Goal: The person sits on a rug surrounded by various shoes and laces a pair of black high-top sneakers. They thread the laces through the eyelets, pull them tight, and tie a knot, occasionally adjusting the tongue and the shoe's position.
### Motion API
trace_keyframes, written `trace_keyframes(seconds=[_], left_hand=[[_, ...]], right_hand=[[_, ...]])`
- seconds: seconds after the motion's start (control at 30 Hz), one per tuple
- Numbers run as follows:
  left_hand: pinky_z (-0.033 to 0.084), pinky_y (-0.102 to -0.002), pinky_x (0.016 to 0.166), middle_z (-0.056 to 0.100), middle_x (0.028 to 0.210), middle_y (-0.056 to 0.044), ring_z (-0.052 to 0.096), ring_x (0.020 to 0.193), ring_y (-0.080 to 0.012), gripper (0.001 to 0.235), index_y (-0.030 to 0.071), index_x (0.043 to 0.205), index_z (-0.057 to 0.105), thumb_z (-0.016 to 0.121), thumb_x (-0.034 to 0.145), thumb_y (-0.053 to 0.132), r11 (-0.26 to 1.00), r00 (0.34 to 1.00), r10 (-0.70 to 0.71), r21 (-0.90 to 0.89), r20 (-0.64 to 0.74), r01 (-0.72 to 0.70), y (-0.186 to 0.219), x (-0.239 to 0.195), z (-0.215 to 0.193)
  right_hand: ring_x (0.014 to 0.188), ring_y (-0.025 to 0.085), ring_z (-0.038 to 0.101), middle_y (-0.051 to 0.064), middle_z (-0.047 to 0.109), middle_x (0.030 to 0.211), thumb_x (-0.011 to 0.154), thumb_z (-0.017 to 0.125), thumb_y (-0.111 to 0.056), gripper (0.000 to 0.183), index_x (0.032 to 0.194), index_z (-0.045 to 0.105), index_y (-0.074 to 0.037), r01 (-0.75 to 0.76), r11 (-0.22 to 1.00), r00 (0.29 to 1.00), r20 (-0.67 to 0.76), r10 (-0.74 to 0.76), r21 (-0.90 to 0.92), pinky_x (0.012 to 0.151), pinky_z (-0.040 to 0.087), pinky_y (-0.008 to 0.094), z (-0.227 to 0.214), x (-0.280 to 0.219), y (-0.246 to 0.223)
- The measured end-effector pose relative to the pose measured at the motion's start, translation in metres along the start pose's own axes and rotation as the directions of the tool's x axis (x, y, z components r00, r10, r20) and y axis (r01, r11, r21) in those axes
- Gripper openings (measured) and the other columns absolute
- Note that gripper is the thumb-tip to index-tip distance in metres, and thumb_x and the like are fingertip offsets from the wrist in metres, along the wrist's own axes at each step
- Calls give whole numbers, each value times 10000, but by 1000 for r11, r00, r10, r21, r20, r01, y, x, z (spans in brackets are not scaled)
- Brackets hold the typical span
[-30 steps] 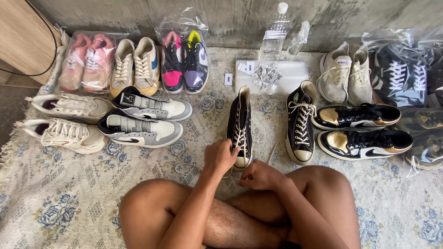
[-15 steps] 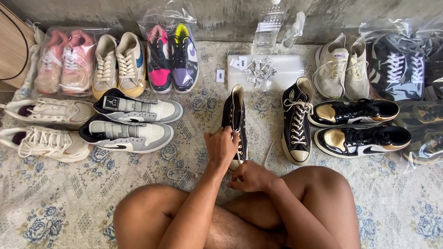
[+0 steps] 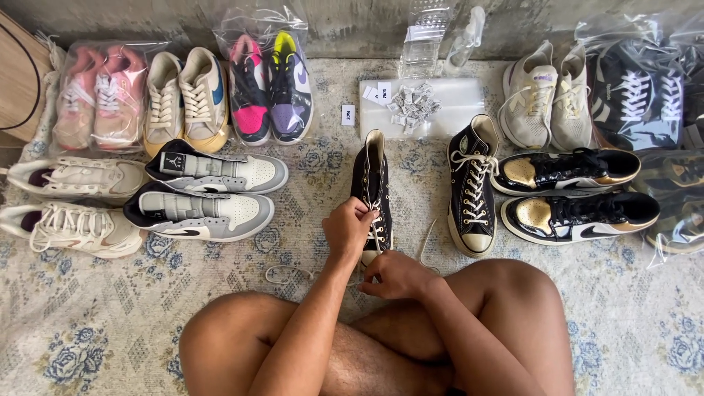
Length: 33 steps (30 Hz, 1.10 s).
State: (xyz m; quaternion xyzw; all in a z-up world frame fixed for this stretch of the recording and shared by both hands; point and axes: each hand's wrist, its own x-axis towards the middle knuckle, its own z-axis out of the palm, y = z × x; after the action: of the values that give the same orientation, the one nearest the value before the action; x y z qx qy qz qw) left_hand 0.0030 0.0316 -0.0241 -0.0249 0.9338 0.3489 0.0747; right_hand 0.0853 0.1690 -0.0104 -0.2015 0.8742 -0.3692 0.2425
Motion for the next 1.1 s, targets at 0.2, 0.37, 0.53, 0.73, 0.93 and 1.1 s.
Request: trace_keyframes(seconds=[0.2,0.37,0.53,0.73,0.93,1.1], left_hand=[[532,-381,766,772,775,20,762,824,-268,194,212,893,718,825,765,311,978,997,-50,-198,59,60,-21,10,19],[561,-359,718,775,769,-12,766,783,-248,184,161,911,731,818,766,233,965,998,-31,-261,47,42,-17,7,16],[584,-376,694,776,779,-49,758,774,-263,179,115,930,771,788,779,208,962,999,-20,-273,41,30,-23,7,15],[587,-379,665,756,749,-47,747,746,-250,212,108,921,772,800,774,258,961,999,14,-275,34,-4,-32,11,27],[594,-478,711,723,772,-116,737,812,-370,200,83,897,742,772,804,258,982,994,102,-159,23,-97,-17,-6,8],[600,-428,688,734,747,-90,744,785,-343,139,103,948,767,696,913,217,981,976,173,-108,131,-159,-8,-25,-29]], right_hand=[[616,350,703,63,698,593,822,738,-389,205,813,825,-203,-2,1000,1000,-8,2,-12,664,591,460,2,-1,-2],[616,325,705,41,691,585,823,736,-399,189,807,821,-230,-2,1000,999,-42,1,-13,661,597,440,4,-3,4],[569,286,684,52,668,552,832,741,-335,177,775,816,-186,34,999,993,-117,-30,31,619,577,399,-5,-10,-3],[554,333,676,85,646,523,817,748,-302,170,760,795,-149,73,997,980,-186,-66,32,591,561,435,-6,-13,-4],[489,265,650,46,638,494,821,747,-269,134,740,797,-175,87,994,964,-258,-68,61,557,539,389,-2,-13,10],[446,239,628,66,657,503,920,683,-219,216,755,788,-130,-26,991,828,-553,95,130,508,522,354,-20,-15,3]])
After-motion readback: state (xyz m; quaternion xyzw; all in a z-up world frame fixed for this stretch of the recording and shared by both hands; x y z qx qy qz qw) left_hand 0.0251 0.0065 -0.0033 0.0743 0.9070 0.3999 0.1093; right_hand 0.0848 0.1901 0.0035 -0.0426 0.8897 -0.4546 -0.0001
